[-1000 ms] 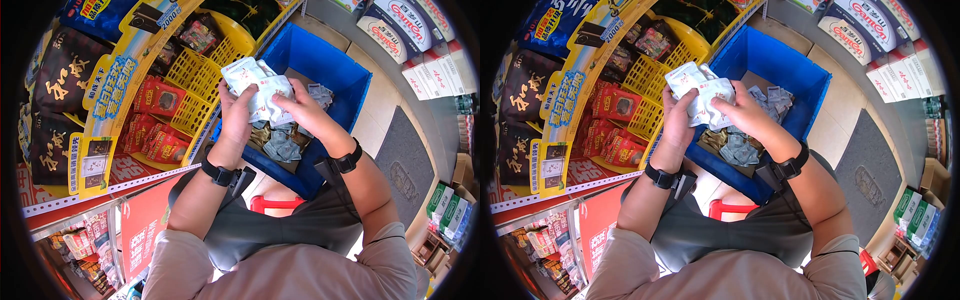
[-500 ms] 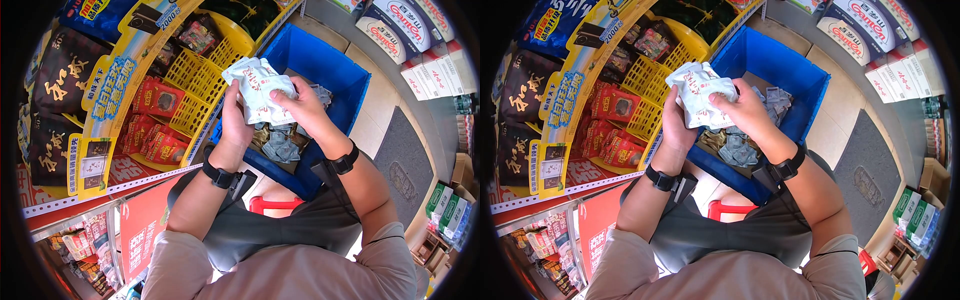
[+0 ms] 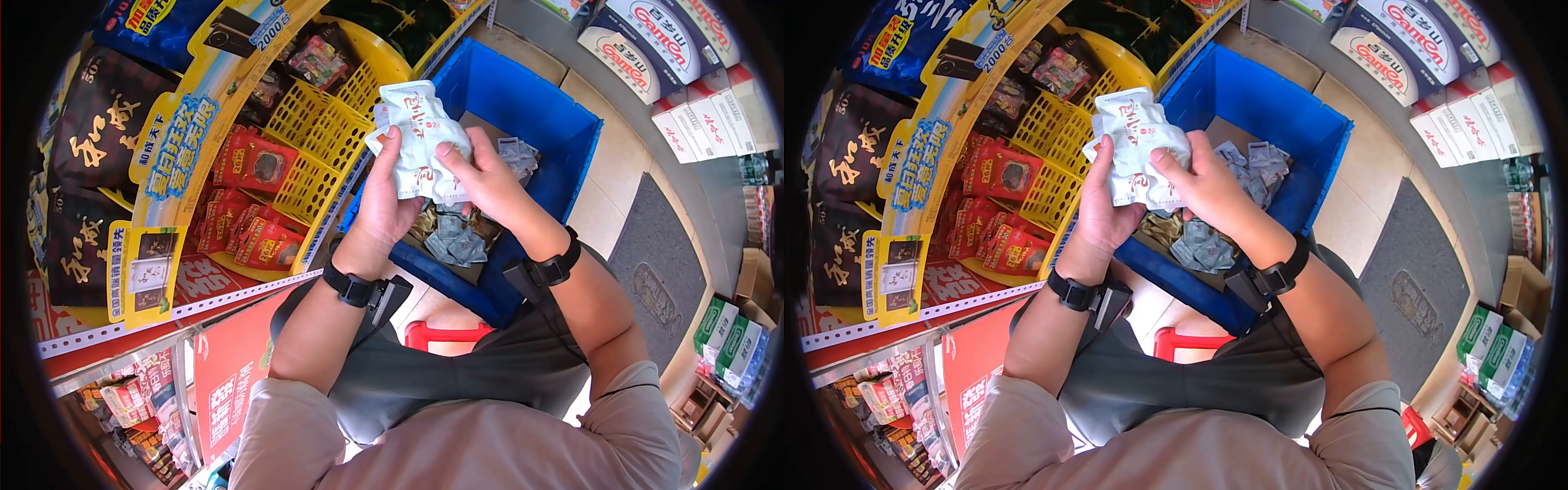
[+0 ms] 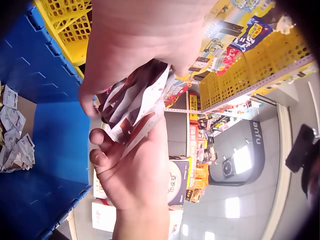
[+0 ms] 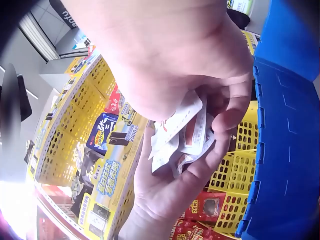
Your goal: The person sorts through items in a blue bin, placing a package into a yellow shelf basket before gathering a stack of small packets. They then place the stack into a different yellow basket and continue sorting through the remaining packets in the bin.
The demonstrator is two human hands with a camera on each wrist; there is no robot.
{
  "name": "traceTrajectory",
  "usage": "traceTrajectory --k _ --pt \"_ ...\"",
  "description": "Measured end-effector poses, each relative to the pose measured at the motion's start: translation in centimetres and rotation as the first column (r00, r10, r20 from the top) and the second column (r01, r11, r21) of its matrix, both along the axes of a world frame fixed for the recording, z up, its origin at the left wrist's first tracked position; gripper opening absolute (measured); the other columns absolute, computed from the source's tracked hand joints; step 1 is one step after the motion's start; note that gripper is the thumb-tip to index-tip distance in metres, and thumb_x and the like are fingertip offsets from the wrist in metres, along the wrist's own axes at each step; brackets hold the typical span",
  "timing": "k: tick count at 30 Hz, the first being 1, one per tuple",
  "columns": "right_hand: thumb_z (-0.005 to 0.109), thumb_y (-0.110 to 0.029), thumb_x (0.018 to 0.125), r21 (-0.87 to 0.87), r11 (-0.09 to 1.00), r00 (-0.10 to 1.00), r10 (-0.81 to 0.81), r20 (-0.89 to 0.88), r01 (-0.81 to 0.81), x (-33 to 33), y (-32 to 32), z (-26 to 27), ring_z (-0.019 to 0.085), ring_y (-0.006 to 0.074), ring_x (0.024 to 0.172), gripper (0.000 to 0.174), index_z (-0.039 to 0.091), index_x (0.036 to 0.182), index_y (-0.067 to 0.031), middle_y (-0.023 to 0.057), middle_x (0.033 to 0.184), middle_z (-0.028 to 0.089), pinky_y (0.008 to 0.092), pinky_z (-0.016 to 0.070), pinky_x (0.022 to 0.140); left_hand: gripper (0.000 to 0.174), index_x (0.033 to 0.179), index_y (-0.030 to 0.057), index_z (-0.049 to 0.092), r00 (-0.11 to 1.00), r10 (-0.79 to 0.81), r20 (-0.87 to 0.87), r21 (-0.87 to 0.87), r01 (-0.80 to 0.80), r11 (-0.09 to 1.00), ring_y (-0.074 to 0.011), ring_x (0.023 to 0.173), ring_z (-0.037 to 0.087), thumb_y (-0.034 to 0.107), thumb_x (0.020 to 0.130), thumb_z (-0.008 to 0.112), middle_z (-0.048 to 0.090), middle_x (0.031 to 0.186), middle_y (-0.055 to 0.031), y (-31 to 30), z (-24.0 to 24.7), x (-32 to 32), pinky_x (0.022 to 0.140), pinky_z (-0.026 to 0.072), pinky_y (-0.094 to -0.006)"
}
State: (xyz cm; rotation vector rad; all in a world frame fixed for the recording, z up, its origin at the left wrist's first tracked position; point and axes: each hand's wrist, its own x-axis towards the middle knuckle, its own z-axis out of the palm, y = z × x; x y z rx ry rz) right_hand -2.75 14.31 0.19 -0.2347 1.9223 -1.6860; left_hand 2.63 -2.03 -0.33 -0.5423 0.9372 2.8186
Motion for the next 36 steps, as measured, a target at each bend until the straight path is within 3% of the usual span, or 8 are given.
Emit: traceTrajectory --k 7,10,13,16,19,22,28,36 --pt "0.074 -0.037 0.098 -0.036 0.999 0.996 -0.020 -0.081 0.017 -0.2 0.2 0.1 0.067 0.0132 0.091 0.048 0.054 0.119 0.0011 0.0118 0.103 0.069 0.0304 0.0549 0.077 0.059 0.145 0.0140 0.053 0.998 -0.052 0.030 -0.023 0.053 0.998 -0.0259 0.124 0.065 0.056 0.104 0.053 0.066 0.137 -0.0080 -0.4 -0.1 -0.2 0.102 0.0539 -0.0433" --pt "0.077 -0.032 0.096 -0.171 0.985 0.985 -0.059 -0.160 0.031 -0.7 0.0 -1.1 0.068 0.0130 0.093 0.047 0.055 0.121 0.0008 0.0113 0.106 0.070 0.0301 0.0556 0.078 0.065 0.150 0.0132 0.049 0.989 -0.121 -0.079 0.172 0.133 0.976 -0.0312 0.129 0.062 0.061 0.106 0.043 0.063 0.142 -0.0104 -1.3 -0.1 -0.5 0.106 0.0523 -0.0525" --pt "0.079 -0.029 0.095 -0.157 0.988 0.983 -0.033 -0.181 0.004 -0.9 0.4 -0.5 0.068 0.0132 0.097 0.048 0.055 0.125 0.0004 0.0107 0.108 0.070 0.0299 0.0561 0.080 0.066 0.150 0.0130 0.049 0.990 -0.128 -0.060 0.190 0.138 0.972 -0.0336 0.129 0.062 0.061 0.106 0.038 0.063 0.142 -0.0110 -1.7 0.0 -0.5 0.104 0.0526 -0.0556" --pt "0.079 -0.026 0.094 -0.163 0.986 0.985 -0.045 -0.169 0.017 -1.1 0.5 -1.0 0.068 0.0133 0.099 0.049 0.055 0.127 0.0004 0.0106 0.110 0.070 0.0296 0.0561 0.081 0.059 0.149 0.0115 0.050 0.993 -0.118 0.029 0.120 0.114 0.986 -0.0343 0.129 0.062 0.052 0.107 0.041 0.063 0.142 -0.0116 -1.5 -0.4 -0.6 0.103 0.0532 -0.0561" --pt "0.080 -0.024 0.093 -0.179 0.983 0.990 -0.058 -0.125 0.035 -0.9 0.5 -0.2 0.067 0.0137 0.102 0.049 0.055 0.127 0.0003 0.0112 0.114 0.069 0.0299 0.0559 0.083 0.052 0.146 0.0117 0.054 0.993 -0.115 0.024 0.192 0.109 0.975 -0.0304 0.125 0.065 0.041 0.104 0.046 0.065 0.139 -0.0104 -1.6 -0.8 -0.4 0.105 0.0522 -0.0505" --pt "0.081 -0.020 0.092 -0.222 0.974 0.991 -0.073 -0.110 0.047 -1.0 0.5 -0.2 0.067 0.0138 0.103 0.047 0.055 0.126 0.0001 0.0108 0.115 0.068 0.0301 0.0555 0.084 0.055 0.150 0.0062 0.049 0.996 -0.080 0.028 0.185 0.073 0.980 -0.0351 0.130 0.061 0.034 0.102 0.045 0.061 0.145 -0.0141 -1.6 -0.8 -0.3 0.110 0.0478 -0.0563" --pt "0.080 -0.013 0.091 -0.237 0.969 0.993 -0.088 -0.079 0.067 -1.7 0.9 -1.5 0.066 0.0137 0.102 0.042 0.055 0.123 -0.0002 0.0095 0.112 0.067 0.0305 0.0556 0.085 0.060 0.152 0.0028 0.044 1.000 -0.007 0.005 0.181 0.006 0.983 -0.0361 0.136 0.055 0.024 0.096 0.051 0.057 0.149 -0.0169 -1.7 -1.7 -0.5 0.119 0.0384 -0.0542" --pt "0.080 -0.010 0.090 -0.275 0.960 0.998 -0.058 0.013 0.059 -1.5 0.9 0.0 0.067 0.0144 0.102 0.043 0.056 0.125 -0.0016 0.0080 0.113 0.068 0.0309 0.0555 0.087 0.059 0.153 0.0056 0.044 0.998 -0.048 -0.038 0.186 0.054 0.981 -0.0341 0.135 0.057 0.030 0.099 0.050 0.058 0.148 -0.0147 -1.3 -1.0 -0.4 0.117 0.0406 -0.0534"
